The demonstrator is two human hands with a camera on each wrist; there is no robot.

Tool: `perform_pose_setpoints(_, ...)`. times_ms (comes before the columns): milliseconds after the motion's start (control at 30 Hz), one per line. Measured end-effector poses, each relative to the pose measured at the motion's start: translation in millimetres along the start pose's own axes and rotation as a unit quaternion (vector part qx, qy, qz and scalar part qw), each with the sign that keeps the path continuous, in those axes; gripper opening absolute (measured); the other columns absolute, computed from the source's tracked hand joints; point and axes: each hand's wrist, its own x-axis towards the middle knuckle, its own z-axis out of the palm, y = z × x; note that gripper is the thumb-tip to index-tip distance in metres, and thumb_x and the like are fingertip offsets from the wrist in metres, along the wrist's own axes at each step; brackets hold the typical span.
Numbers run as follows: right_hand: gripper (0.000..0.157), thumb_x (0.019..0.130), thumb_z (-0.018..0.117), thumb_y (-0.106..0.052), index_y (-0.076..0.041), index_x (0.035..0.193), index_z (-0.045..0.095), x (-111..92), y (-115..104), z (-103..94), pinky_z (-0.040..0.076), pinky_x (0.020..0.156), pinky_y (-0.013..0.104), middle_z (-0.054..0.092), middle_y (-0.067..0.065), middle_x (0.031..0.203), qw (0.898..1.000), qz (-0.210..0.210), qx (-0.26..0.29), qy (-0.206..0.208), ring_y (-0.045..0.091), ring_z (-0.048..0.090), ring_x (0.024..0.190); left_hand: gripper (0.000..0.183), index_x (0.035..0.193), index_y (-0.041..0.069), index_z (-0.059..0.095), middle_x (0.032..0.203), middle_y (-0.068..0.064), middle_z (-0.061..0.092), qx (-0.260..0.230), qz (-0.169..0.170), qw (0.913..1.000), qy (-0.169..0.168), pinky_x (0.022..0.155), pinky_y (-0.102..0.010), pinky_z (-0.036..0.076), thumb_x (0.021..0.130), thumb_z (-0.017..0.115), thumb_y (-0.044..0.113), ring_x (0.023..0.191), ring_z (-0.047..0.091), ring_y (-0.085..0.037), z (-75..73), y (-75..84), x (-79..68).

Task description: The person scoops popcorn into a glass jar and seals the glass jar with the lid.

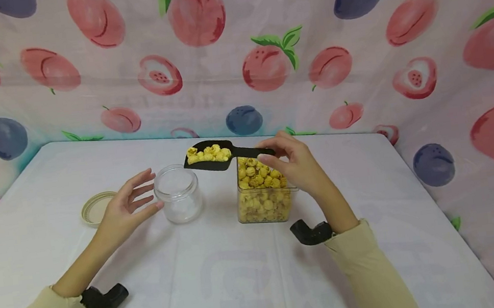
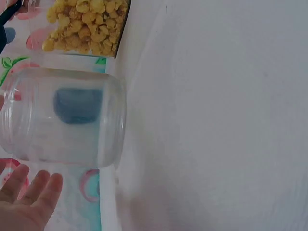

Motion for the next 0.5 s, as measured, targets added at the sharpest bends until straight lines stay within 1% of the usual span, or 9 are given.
perform_pose_setpoints(67,0.024,0.09,0.061,-0.011,0.001,0.11,0.062,1,-1,1.3,0.044,0.07,0.016,0.047,0.0,0.087,1.0,0.0,0.004,-0.002,0.015,0.047,0.081,0.07,0.142,0.012,0.036,0.141,-0.011,0.042,-0.018,-0.027,0.9994,-0.014,0.098,-0.044,0.046,0.082,0.071,0.012,0.123,0.048,-0.031,-0.7,-2.3,1.2)
perform_pose_setpoints(133,0.024,0.09,0.061,-0.011,0.001,0.11,0.062,2,-2,2.5,0.045,0.07,0.016,0.047,0.0,0.087,1.0,0.003,0.01,-0.005,0.014,0.047,0.082,0.071,0.143,0.012,0.035,0.14,-0.013,0.042,-0.031,-0.05,0.9979,-0.026,0.098,-0.044,0.046,0.082,0.071,0.013,0.123,0.048,-0.032,-0.6,-4.3,2.4)
perform_pose_setpoints(200,0.024,0.09,0.061,-0.01,0.002,0.11,0.062,3,-1,3.6,0.045,0.071,0.016,0.047,0.0,0.087,1.0,0.001,0.012,-0.008,0.014,0.048,0.084,0.071,0.143,0.012,0.034,0.14,-0.013,0.041,-0.04,-0.066,0.9965,-0.034,0.098,-0.045,0.046,0.082,0.071,0.014,0.123,0.047,-0.034,-0.2,-5.7,3.7)
perform_pose_setpoints(333,0.024,0.09,0.061,-0.01,0.001,0.111,0.062,4,-2,4.9,0.045,0.073,0.016,0.048,0.0,0.088,1.0,0.003,0.015,-0.012,0.015,0.048,0.086,0.071,0.143,0.013,0.034,0.139,-0.012,0.041,-0.043,-0.08,0.9949,-0.044,0.1,-0.045,0.044,0.082,0.071,0.016,0.124,0.046,-0.034,0.8,-7.9,5.8)
perform_pose_setpoints(500,0.024,0.09,0.061,-0.01,0.001,0.111,0.062,5,-3,7.3,0.043,0.07,0.018,0.046,0.002,0.087,1.0,0.007,0.014,-0.013,0.016,0.047,0.085,0.071,0.142,0.017,0.034,0.139,-0.01,0.041,-0.042,-0.095,0.9929,-0.058,0.102,-0.047,0.042,0.082,0.072,0.021,0.125,0.044,-0.032,1.3,-12.3,9.0)
